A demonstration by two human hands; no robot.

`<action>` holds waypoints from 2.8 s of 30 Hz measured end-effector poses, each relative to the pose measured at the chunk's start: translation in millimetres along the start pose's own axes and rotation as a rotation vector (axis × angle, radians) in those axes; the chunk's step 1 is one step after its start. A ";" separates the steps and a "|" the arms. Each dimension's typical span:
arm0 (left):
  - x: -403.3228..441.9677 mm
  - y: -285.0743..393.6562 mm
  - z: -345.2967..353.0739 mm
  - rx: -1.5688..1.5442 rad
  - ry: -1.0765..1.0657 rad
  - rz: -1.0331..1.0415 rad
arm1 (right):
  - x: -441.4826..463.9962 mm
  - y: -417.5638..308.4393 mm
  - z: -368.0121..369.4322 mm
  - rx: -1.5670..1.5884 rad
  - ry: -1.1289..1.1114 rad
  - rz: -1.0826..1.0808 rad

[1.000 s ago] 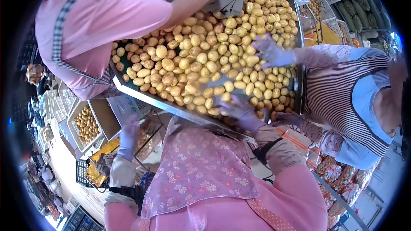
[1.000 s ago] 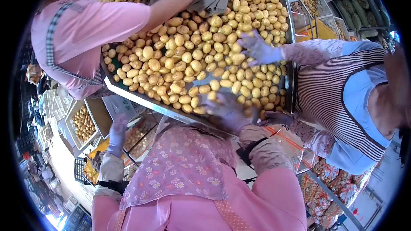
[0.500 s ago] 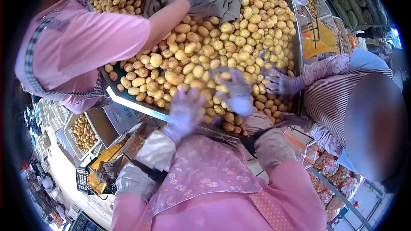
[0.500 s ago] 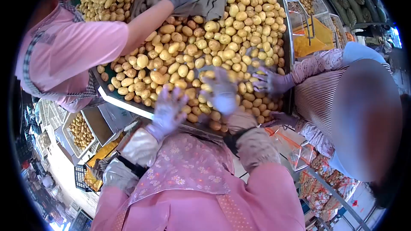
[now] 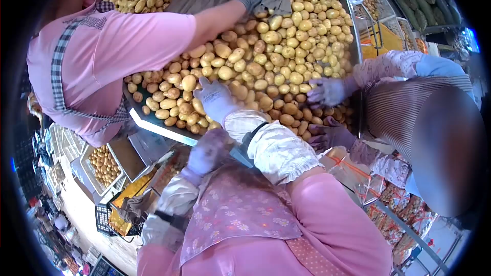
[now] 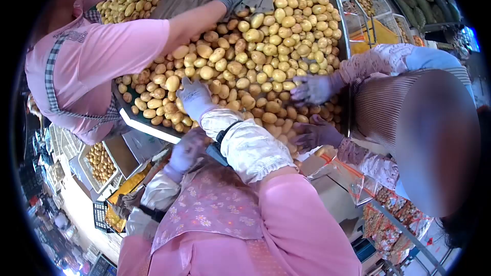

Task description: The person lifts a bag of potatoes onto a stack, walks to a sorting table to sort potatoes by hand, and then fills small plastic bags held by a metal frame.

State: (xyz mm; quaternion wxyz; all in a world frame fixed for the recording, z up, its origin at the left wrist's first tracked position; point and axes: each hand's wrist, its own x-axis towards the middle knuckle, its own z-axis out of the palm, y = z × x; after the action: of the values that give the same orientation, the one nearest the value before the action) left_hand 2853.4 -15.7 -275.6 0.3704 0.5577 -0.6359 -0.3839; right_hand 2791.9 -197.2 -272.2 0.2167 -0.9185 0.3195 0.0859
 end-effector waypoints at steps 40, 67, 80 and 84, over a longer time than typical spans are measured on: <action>-87.6 -0.7 -36.2 -1.126 0.603 -0.943 | -212.7 107.9 50.6 0.468 0.062 0.137; -11.8 99.0 -29.9 -0.693 0.220 -0.441 | -232.5 132.4 44.2 -0.097 0.116 -0.093; -46.6 72.3 -23.7 -0.488 0.367 -0.514 | -183.2 142.0 63.9 0.296 0.500 0.047; -92.9 41.6 -18.0 -0.882 0.463 -0.736 | -146.0 110.9 23.4 0.444 0.525 -0.064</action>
State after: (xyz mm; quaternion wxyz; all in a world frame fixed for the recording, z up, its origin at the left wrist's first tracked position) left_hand 2861.5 78.7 -234.3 0.5378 0.6038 -0.0865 -0.5820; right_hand 2608.1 -184.3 -287.8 0.3244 -0.8492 0.3464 -0.2318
